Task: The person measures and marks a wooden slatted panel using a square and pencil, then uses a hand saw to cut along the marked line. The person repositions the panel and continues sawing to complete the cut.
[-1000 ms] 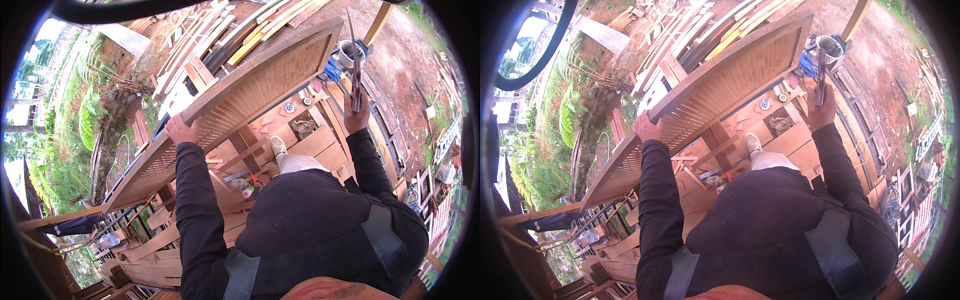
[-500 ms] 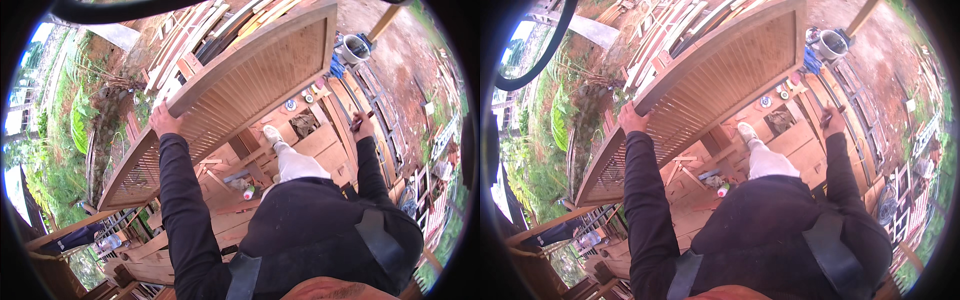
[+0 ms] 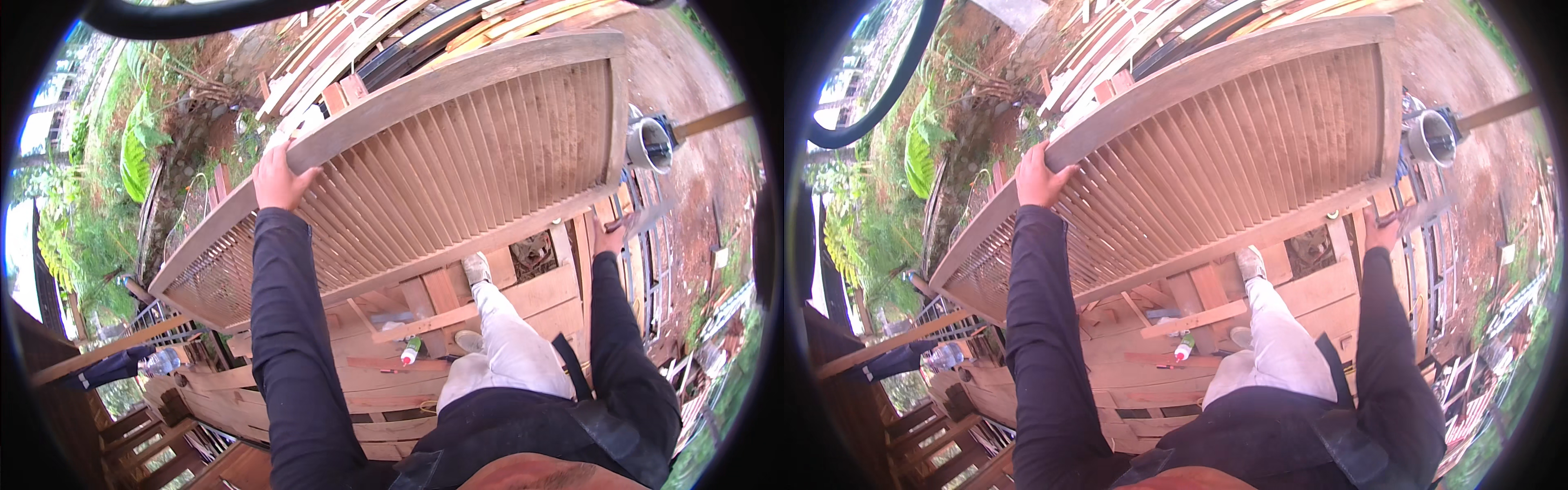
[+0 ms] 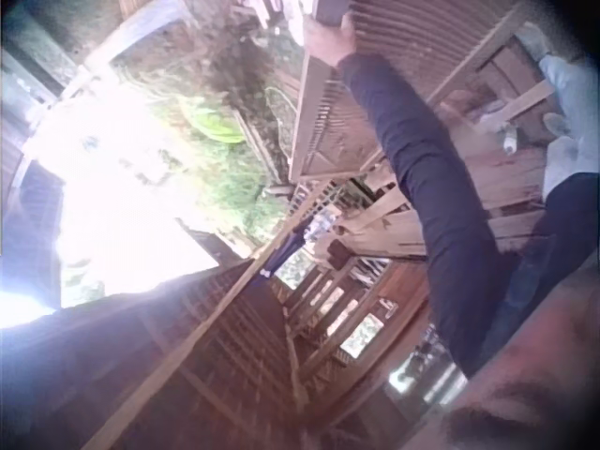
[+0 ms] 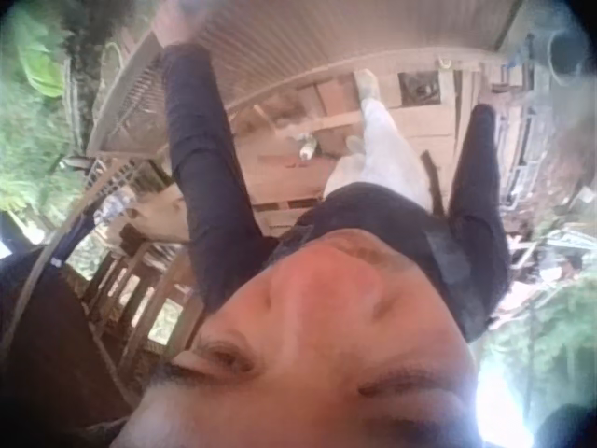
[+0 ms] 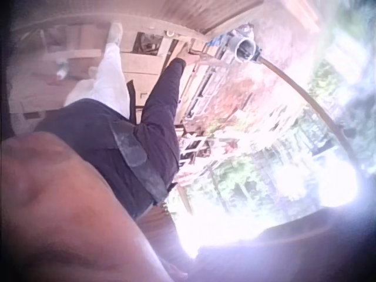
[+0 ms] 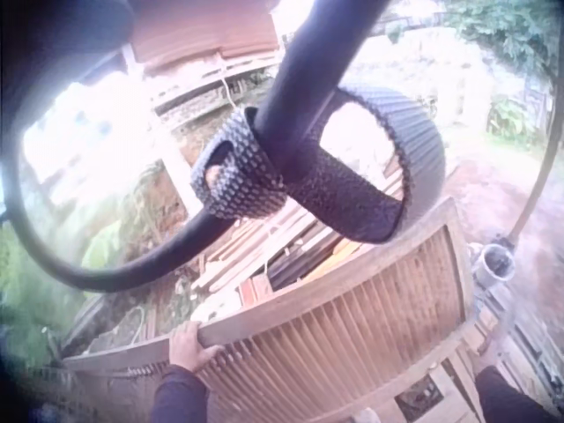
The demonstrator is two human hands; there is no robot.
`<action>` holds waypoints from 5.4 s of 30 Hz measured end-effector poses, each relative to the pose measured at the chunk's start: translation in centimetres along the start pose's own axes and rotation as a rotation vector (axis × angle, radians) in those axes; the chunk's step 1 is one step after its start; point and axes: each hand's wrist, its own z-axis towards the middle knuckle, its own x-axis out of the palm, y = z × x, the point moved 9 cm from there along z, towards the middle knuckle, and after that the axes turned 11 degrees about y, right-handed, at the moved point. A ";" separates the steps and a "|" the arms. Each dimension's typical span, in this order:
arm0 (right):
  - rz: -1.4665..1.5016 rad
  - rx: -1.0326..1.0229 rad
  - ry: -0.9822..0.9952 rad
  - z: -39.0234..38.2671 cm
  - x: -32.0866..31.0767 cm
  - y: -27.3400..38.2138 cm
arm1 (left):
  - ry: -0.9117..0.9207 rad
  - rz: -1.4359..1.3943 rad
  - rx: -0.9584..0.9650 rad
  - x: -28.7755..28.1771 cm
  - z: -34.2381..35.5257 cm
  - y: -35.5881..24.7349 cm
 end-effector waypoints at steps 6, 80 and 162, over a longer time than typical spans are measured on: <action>0.078 0.157 0.070 -4.3 10.3 0.5 | 0.343 -0.110 -0.014 9.1 4.5 0.4; 0.536 -0.324 0.574 -17.8 11.8 21.9 | 0.569 -0.196 -0.133 38.4 12.4 -22.4; 0.475 -0.417 0.473 -16.9 13.2 25.3 | 0.590 -0.223 -0.142 38.7 12.1 -22.2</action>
